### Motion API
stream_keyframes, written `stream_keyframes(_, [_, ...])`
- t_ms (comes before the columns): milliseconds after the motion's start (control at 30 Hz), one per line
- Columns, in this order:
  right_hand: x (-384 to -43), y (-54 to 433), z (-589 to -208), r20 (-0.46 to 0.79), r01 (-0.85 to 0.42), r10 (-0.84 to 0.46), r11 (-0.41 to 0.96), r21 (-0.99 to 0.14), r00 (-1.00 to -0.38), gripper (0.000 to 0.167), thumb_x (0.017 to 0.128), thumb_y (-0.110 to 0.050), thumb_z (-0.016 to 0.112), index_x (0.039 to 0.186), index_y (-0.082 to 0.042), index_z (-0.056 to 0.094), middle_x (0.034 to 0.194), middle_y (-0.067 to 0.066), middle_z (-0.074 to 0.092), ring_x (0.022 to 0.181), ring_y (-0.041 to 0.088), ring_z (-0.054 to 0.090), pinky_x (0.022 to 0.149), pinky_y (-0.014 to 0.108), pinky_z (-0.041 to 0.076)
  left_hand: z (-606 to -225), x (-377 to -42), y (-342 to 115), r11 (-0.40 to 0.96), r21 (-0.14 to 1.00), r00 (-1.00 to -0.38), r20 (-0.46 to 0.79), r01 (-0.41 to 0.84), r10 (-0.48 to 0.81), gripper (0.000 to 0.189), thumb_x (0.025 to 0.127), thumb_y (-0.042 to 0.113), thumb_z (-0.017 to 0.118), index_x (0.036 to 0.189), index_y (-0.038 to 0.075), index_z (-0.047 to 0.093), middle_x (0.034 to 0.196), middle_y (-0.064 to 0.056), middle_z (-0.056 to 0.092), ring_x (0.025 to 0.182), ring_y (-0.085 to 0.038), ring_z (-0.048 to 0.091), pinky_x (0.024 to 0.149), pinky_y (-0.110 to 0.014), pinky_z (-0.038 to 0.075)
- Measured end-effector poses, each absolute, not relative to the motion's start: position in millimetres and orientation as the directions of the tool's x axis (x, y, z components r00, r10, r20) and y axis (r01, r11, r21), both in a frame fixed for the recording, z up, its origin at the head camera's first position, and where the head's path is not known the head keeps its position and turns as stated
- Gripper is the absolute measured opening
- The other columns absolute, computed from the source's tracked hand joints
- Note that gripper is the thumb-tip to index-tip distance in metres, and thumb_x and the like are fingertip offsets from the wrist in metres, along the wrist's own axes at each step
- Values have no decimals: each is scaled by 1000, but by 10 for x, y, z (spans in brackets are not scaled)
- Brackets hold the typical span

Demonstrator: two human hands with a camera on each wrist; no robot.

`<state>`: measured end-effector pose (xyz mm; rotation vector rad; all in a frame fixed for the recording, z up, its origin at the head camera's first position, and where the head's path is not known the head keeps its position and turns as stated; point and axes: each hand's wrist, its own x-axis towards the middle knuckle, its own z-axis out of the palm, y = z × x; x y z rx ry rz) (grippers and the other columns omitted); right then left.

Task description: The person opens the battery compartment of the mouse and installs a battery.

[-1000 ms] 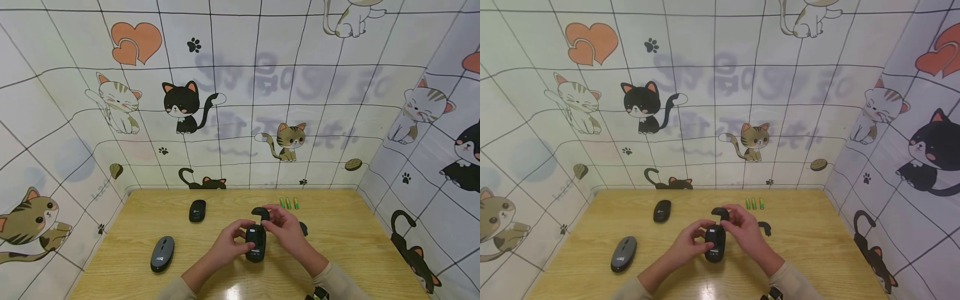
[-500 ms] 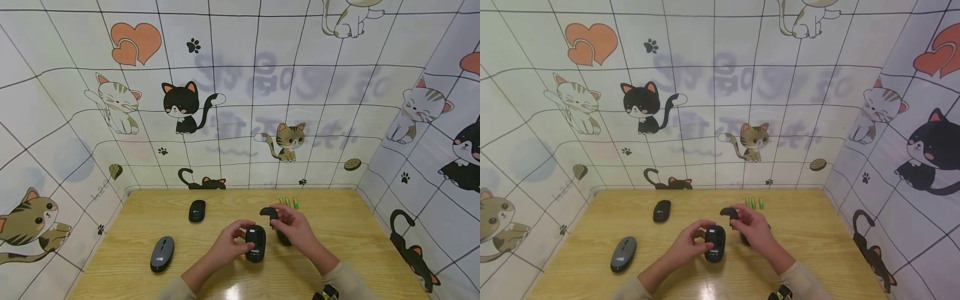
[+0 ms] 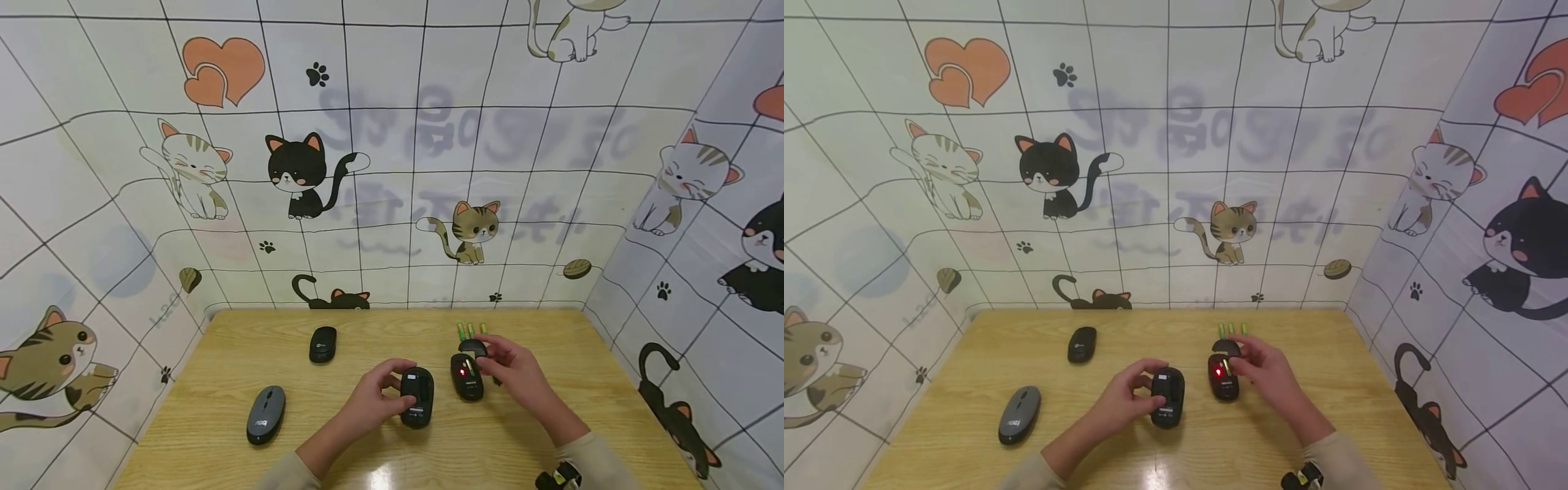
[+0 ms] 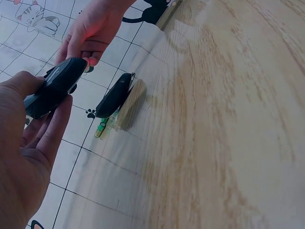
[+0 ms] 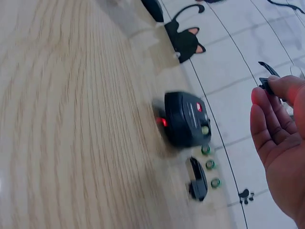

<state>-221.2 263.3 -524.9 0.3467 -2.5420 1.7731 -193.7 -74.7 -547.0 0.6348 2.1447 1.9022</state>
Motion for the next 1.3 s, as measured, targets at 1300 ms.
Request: stream_keyframes(1300, [-2427,3645,-5658,0,-116,-176,652,-749,-984,43,102,-6,80,143,2,69,96,6,67,78,17,59,61,29,51,-5488,-1959,-724,90,979,-890,129,185,437,56,98,4,84,151,8,64,139,-7,63,110,-30,72,82,-31,67])
